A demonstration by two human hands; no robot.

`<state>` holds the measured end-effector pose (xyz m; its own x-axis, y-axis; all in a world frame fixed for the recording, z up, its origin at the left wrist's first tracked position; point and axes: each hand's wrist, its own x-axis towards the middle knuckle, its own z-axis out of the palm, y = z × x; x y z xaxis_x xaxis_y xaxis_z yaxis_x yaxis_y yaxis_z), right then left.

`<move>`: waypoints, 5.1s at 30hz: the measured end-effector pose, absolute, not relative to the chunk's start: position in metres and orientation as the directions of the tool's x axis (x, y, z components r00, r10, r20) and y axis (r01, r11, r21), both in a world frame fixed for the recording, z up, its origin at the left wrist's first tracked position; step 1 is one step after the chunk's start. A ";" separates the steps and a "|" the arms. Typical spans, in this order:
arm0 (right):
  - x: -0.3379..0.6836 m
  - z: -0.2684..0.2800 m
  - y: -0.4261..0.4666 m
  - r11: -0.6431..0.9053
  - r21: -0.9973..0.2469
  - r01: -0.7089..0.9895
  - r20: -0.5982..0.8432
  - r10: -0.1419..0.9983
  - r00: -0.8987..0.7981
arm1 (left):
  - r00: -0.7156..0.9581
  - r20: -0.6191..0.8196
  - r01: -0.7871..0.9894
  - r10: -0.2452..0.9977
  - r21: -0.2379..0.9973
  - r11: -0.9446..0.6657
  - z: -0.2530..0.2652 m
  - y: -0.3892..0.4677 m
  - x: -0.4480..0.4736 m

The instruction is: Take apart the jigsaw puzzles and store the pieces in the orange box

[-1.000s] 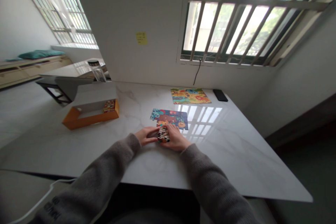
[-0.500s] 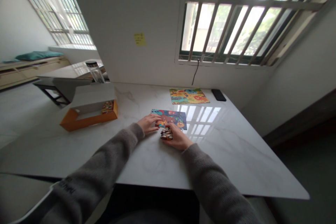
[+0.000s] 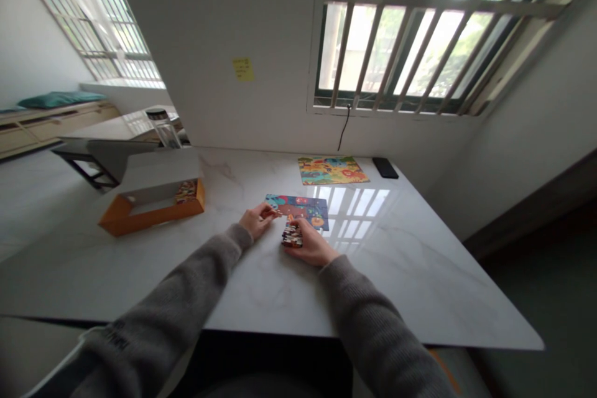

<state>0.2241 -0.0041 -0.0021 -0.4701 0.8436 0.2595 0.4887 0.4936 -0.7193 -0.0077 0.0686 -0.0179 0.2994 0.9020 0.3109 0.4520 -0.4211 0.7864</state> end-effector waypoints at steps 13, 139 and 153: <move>0.196 -0.014 -0.006 0.452 -0.710 0.540 0.438 0.884 -0.165 | 0.293 0.187 0.125 0.937 0.965 -0.232 -0.023 0.019 0.013; 0.198 -0.007 -0.013 0.609 -0.469 0.639 0.473 0.785 -0.401 | 0.469 0.306 0.637 0.828 0.532 -0.558 -0.029 0.015 -0.032; 0.263 0.001 0.033 0.579 -0.315 0.752 0.276 0.814 -0.512 | 0.481 0.297 0.652 0.825 0.509 -0.563 -0.029 0.017 -0.031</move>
